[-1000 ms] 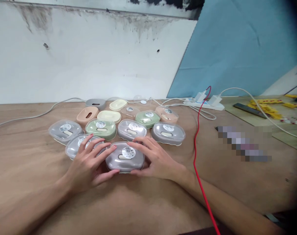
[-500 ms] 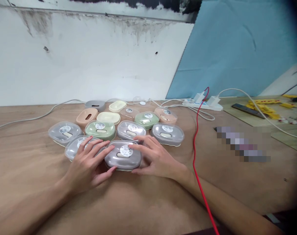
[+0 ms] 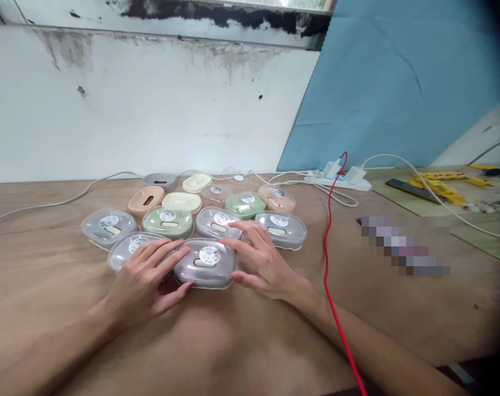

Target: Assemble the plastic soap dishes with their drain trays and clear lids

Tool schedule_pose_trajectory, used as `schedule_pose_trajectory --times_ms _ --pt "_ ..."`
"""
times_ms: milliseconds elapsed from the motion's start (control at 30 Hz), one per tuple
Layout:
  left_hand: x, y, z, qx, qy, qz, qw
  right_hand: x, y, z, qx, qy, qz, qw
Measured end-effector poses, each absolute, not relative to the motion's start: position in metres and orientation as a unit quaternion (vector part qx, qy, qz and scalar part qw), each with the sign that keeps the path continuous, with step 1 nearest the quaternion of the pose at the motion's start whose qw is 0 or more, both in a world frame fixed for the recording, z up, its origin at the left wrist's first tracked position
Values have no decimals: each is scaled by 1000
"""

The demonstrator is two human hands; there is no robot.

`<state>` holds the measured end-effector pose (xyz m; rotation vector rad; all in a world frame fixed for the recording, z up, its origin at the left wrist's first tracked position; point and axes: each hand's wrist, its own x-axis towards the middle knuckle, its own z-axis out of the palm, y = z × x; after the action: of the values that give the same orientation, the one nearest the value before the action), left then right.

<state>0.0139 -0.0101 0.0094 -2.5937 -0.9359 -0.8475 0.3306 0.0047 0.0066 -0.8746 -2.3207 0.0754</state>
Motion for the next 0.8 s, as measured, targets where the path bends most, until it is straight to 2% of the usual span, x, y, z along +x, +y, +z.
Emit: schedule_pose_trajectory --times_ms 167,367,433,533,667,800 --pt "16 -8 19 -900 -315 -282 107 333 15 13 -378 -848 -26 372" --pt "34 8 63 -925 -323 -197 30 315 53 48 -464 -791 -91 389" --pt "47 17 80 -928 -351 -118 30 305 75 64 -534 -766 -79 348" --pt "68 30 100 -914 -404 -1 30 296 112 82 -635 -736 5 233" --pt "84 43 113 -908 -418 29 4 290 153 80 -662 -730 78 150" --pt "84 45 119 -895 -442 57 -33 283 179 61 -678 -721 102 97"
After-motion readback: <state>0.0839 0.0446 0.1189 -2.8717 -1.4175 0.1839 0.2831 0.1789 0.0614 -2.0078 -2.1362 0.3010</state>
